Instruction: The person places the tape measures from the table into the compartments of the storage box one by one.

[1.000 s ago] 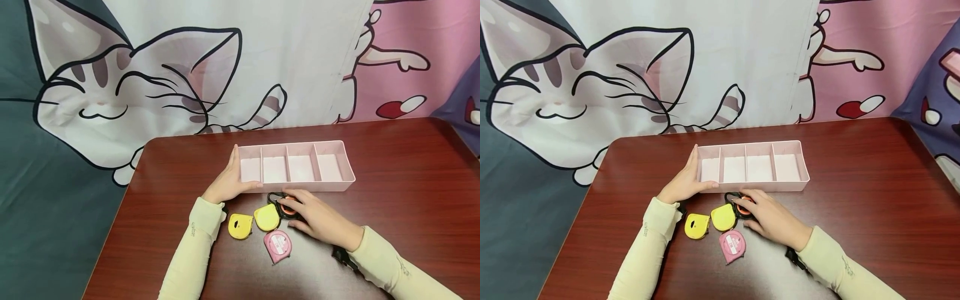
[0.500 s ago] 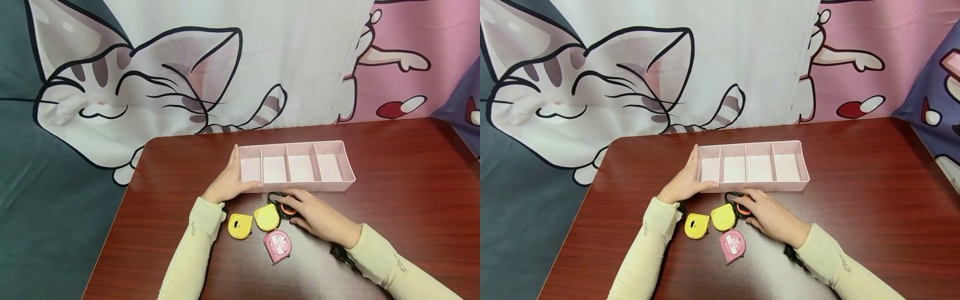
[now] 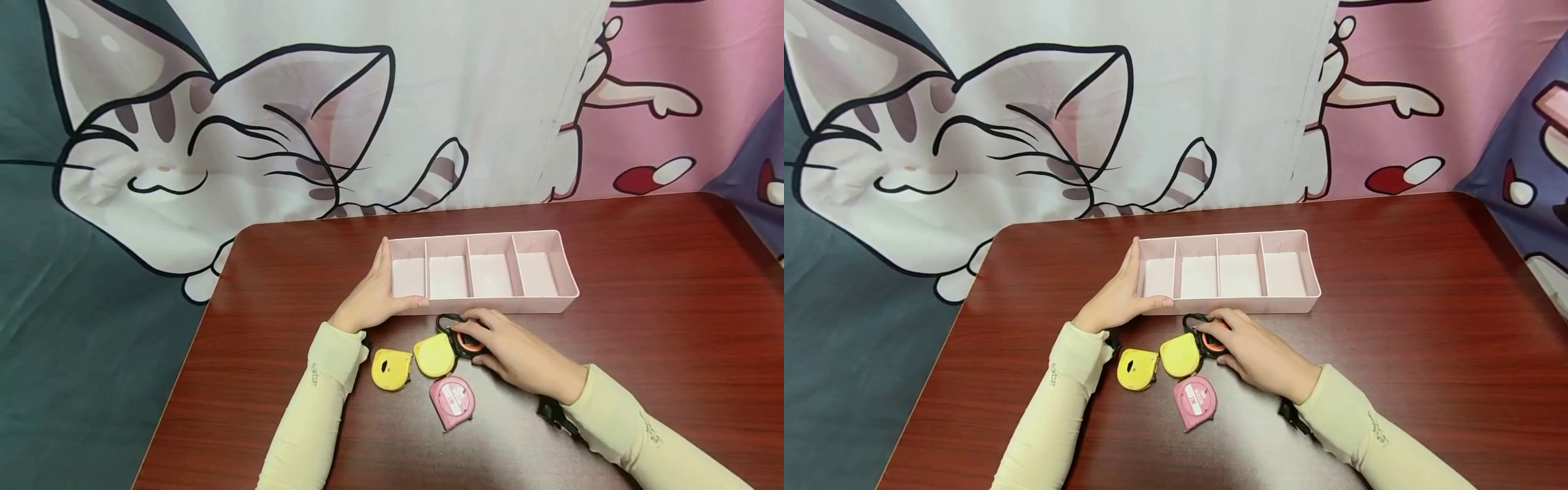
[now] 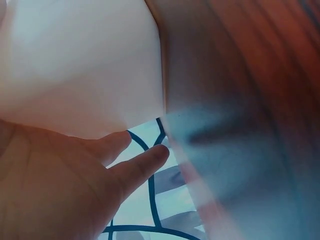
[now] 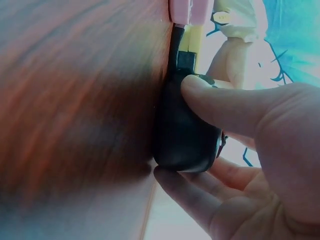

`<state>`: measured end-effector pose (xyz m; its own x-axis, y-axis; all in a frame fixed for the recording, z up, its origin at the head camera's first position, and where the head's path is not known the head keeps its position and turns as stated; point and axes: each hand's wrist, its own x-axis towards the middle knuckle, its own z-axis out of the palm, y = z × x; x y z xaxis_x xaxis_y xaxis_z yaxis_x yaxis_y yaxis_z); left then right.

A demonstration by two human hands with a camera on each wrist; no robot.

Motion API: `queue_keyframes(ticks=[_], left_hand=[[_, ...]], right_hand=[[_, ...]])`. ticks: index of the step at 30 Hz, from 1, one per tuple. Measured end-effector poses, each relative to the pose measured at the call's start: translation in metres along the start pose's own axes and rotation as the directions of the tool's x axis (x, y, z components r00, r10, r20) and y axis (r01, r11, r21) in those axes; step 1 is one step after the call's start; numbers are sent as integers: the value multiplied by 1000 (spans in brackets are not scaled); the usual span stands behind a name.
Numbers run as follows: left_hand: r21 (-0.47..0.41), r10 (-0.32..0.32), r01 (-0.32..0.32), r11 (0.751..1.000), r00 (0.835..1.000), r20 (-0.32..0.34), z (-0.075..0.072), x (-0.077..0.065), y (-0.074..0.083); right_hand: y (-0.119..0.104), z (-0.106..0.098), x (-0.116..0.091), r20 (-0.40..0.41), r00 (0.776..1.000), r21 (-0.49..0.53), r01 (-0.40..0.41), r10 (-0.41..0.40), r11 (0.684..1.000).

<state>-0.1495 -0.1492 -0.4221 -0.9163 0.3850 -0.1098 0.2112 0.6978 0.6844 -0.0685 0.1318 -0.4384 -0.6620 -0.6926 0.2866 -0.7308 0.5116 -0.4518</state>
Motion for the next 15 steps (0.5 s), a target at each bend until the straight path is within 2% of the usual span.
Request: queue_keyframes(ticks=[15], left_hand=[[1,1,-1,1000,1000,-17,1,0,0]], right_hand=[[-1,-4,1,-19,1000,14,17,-16,1000]])
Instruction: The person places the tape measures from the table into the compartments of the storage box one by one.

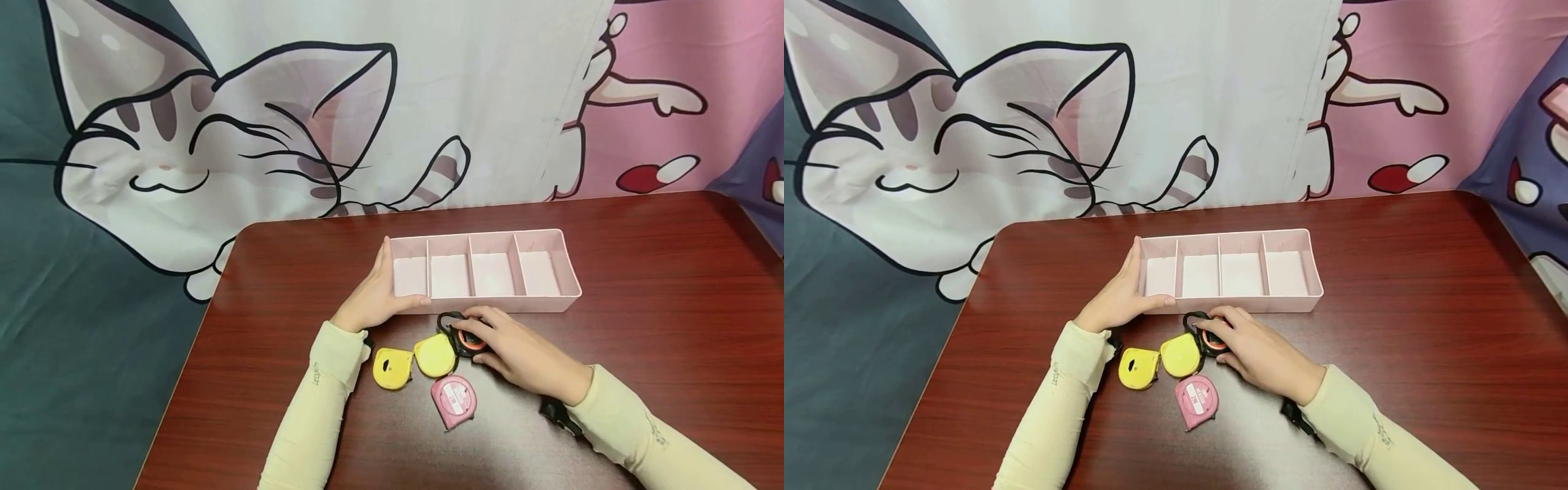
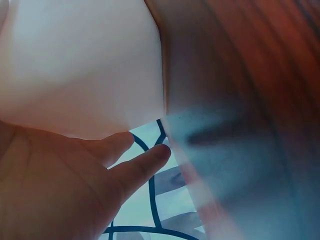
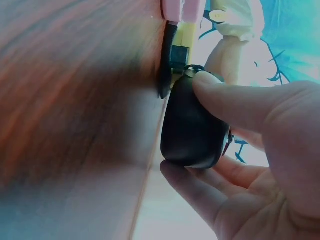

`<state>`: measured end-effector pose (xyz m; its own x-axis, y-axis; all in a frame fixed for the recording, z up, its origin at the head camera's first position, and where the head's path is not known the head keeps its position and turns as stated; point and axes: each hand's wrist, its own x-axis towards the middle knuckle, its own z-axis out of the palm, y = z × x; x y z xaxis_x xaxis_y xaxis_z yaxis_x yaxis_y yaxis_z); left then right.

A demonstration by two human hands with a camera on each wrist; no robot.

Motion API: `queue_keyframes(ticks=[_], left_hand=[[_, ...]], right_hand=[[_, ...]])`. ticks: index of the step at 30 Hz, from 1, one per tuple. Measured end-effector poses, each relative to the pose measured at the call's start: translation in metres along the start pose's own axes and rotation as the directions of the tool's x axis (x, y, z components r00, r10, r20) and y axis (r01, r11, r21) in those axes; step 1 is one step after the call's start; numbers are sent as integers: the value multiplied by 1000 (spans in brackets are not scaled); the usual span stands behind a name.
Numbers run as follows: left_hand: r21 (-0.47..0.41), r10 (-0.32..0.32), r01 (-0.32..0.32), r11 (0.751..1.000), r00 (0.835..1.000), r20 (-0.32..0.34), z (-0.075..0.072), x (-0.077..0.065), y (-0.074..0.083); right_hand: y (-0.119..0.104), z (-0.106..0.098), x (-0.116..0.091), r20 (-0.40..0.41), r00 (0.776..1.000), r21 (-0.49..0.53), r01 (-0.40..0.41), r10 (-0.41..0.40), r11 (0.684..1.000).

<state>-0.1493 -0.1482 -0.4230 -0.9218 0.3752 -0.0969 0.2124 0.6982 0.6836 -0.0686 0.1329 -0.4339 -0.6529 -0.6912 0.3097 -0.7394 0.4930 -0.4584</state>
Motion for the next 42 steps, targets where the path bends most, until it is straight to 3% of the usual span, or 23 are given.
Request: queue_keyframes(ticks=[22,31,42], left_hand=[[20,19,-19,1000,1000,1,-1,-1,1],[7,11,-11,1000,1000,11,0,0,2],[16,-3,3,1000,1000,5,0,1,2]], right_hand=[[-3,-8,1,-35,998,5,47,-46,999],[-6,-15,2,-28,999,9,39,-38,999],[-6,-18,6,-64,994,10,87,-87,996]])
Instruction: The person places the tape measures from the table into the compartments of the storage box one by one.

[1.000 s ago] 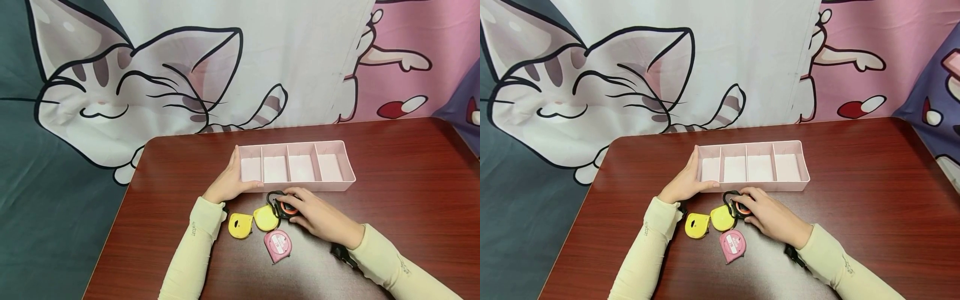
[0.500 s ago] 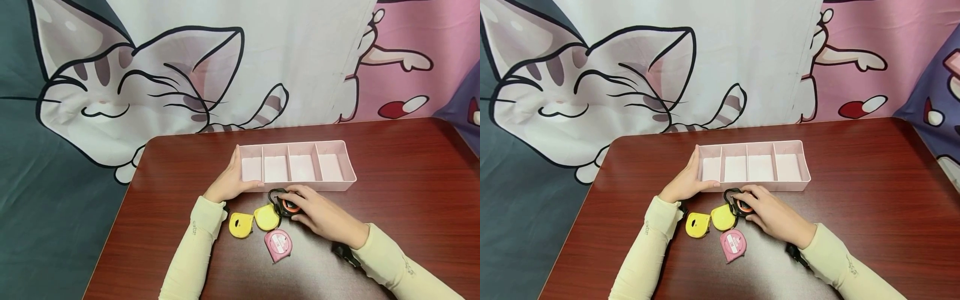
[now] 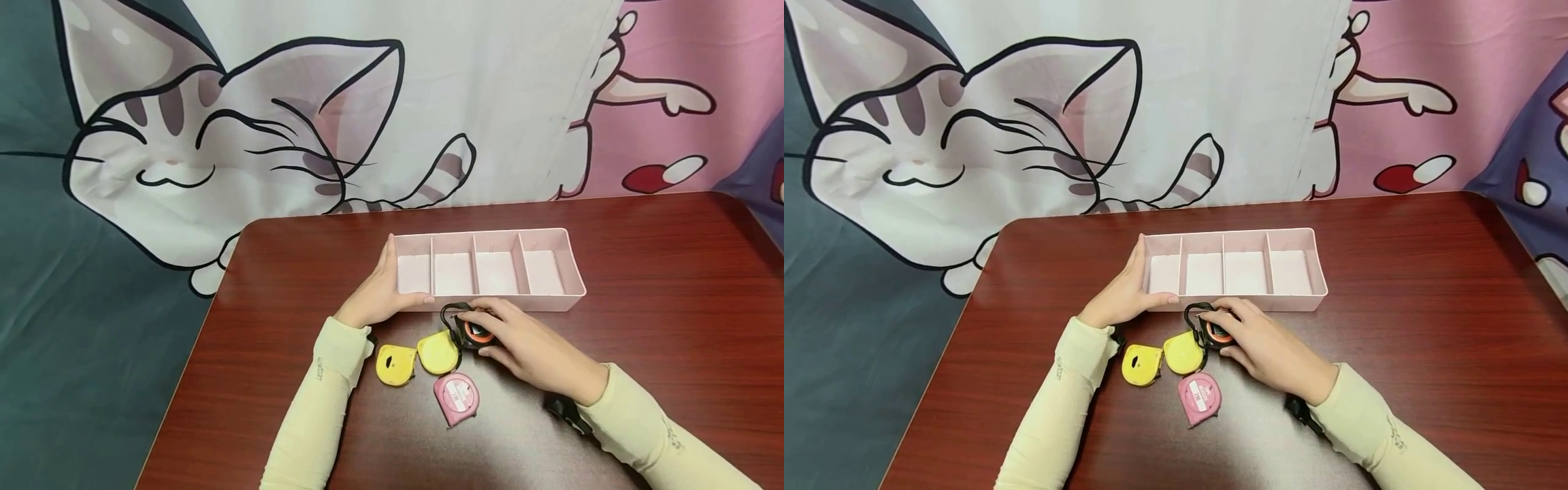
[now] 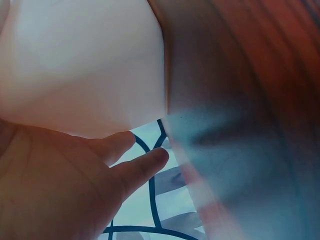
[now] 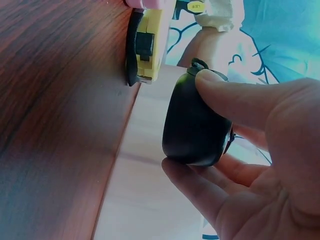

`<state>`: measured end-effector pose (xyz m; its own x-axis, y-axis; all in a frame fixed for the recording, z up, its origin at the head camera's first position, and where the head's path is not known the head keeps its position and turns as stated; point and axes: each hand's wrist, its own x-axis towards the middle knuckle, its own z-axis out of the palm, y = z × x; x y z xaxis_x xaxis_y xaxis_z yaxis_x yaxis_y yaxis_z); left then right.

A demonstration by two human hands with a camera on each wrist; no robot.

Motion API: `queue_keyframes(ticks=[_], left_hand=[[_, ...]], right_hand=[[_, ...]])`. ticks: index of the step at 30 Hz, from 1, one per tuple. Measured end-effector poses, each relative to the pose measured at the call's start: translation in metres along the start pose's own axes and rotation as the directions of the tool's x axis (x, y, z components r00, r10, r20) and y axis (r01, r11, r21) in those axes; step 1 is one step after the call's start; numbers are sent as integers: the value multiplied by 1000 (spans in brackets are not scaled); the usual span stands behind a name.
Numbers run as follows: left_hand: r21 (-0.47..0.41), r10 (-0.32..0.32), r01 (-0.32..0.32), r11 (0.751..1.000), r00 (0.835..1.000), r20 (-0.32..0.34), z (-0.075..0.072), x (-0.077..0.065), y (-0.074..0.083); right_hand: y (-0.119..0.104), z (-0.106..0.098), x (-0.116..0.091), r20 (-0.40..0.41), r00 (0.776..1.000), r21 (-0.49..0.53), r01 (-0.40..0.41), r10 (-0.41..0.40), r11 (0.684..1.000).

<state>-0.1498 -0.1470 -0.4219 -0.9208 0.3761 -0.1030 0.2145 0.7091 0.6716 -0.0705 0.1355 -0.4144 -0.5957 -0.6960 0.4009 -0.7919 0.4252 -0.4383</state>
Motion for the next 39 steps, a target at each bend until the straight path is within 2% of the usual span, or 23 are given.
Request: queue_keyframes(ticks=[14,30,39], left_hand=[[24,-20,19,1000,1000,11,-1,0,2],[15,-8,8,1000,1000,15,-1,1,1],[18,-11,10,1000,1000,14,-1,1,1]], right_hand=[[-3,-7,0,-12,1000,-5,-3,3,1000],[-3,-15,-3,-9,998,-42,-56,56,998],[-3,-19,-3,-20,998,-55,-54,53,997]])
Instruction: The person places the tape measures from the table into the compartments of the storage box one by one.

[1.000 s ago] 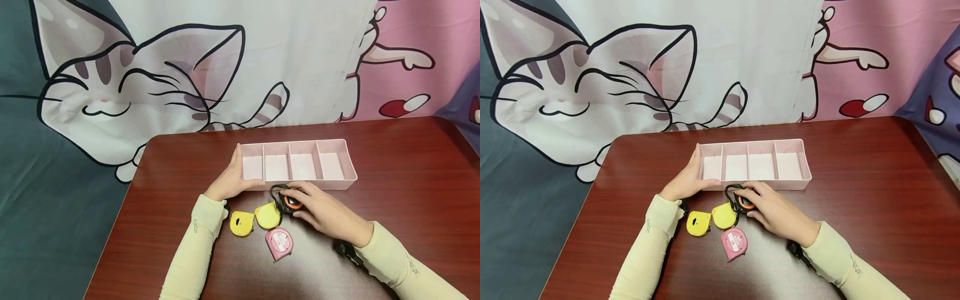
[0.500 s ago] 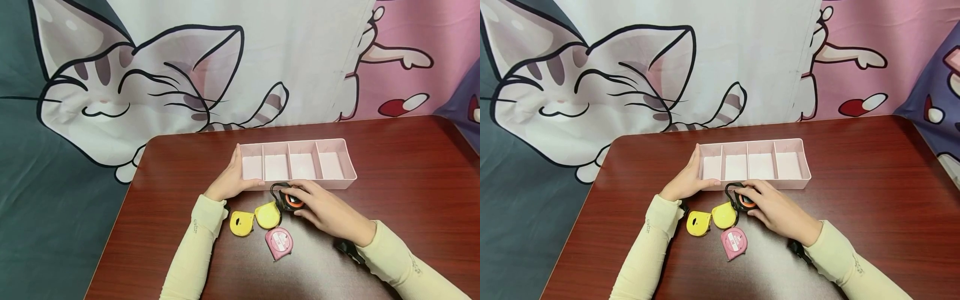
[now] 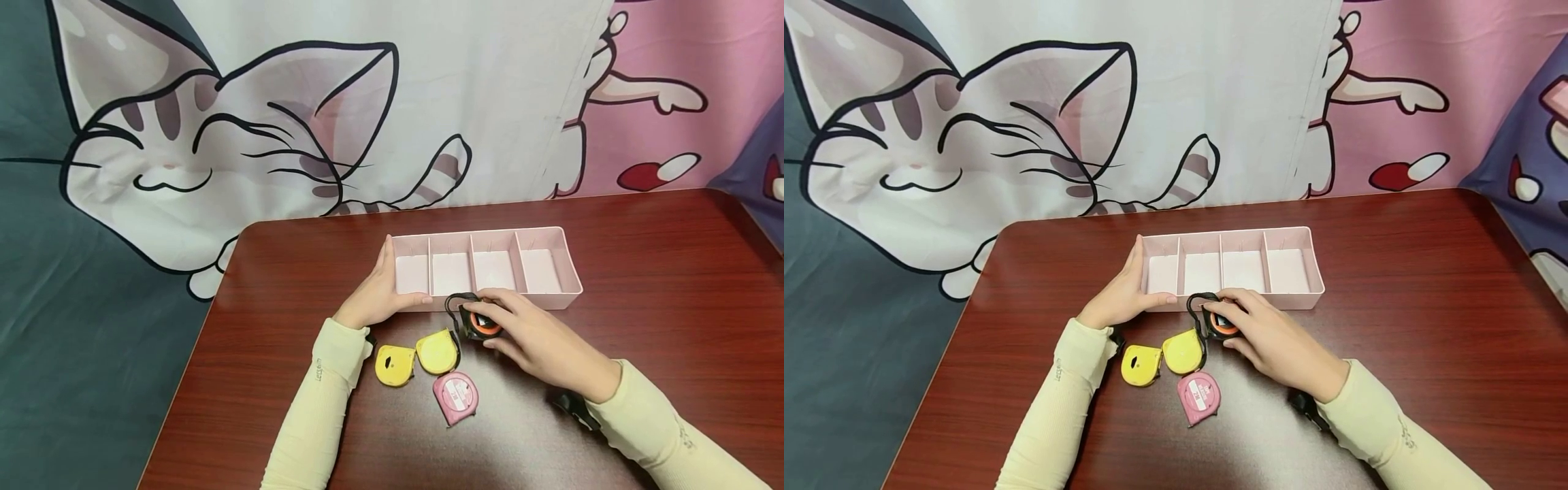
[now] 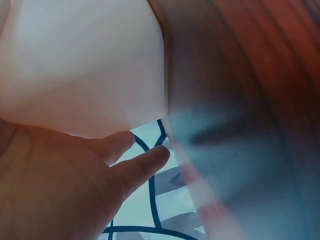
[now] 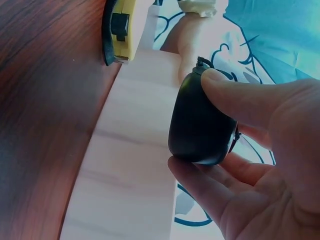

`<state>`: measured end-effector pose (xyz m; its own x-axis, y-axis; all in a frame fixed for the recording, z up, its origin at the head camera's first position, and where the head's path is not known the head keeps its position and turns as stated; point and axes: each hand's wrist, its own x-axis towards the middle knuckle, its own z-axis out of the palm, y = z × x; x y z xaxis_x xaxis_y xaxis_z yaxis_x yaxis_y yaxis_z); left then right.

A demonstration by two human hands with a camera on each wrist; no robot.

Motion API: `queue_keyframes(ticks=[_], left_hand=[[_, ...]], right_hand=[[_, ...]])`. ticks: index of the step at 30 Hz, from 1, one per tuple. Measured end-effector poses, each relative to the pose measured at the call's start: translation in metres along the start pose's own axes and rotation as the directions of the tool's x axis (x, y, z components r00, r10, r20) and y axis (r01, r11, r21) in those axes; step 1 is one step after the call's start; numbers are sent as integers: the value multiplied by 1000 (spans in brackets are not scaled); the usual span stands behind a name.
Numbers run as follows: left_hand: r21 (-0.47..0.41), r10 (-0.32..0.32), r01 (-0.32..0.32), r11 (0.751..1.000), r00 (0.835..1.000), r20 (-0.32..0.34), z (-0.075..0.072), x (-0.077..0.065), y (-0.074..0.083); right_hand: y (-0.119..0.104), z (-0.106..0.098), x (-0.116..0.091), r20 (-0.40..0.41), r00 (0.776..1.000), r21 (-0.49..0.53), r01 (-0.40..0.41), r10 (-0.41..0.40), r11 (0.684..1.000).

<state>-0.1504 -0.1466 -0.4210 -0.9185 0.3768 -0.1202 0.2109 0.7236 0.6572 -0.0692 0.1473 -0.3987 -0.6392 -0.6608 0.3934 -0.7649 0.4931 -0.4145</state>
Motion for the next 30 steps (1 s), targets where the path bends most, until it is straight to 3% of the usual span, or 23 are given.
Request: queue_keyframes(ticks=[18,30], left_hand=[[0,-5,5,1000,1000,6,0,-2,0],[-8,-4,4,1000,1000,7,-1,-2,1]], right_hand=[[1,-10,2,-47,999,-26,12,-13,1000],[4,-15,0,-125,992,-53,-25,18,998]])
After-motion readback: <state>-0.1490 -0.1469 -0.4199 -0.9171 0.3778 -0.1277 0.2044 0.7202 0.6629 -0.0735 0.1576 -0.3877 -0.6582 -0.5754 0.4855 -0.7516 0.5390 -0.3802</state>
